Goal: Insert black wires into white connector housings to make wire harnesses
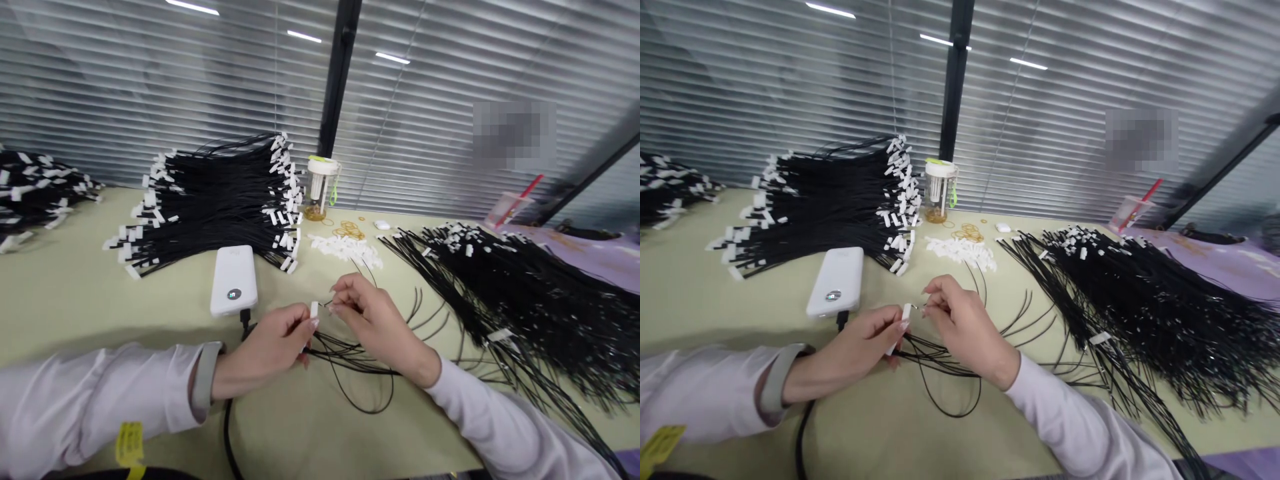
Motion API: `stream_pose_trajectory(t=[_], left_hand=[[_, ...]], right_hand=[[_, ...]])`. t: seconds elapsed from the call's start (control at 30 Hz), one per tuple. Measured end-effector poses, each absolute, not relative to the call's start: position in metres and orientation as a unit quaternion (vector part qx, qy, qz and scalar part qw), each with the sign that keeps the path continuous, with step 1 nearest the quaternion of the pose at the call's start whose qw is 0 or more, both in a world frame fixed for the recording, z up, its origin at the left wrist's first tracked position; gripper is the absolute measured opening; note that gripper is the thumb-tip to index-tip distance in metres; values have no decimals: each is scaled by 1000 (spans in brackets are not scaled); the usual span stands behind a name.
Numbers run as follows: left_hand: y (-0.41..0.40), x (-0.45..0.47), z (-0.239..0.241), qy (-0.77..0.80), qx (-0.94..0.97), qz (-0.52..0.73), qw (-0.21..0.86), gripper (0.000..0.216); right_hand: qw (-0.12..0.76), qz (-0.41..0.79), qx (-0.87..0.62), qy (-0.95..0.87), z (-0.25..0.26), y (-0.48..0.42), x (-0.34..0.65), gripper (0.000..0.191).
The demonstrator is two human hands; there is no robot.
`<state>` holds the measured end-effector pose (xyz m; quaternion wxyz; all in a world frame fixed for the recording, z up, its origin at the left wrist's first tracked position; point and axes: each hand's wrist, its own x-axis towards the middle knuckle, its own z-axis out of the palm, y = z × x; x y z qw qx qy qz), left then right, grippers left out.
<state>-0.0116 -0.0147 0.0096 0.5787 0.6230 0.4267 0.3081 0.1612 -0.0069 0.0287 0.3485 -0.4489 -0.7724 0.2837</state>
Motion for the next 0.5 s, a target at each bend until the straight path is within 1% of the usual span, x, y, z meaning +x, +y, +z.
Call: stream_pose_trajectory(t=[0.5], left_hand=[[-16,-12,10,405,656,293,565,28]], right_hand=[[304,263,-440,-803,38,-10,162,15]])
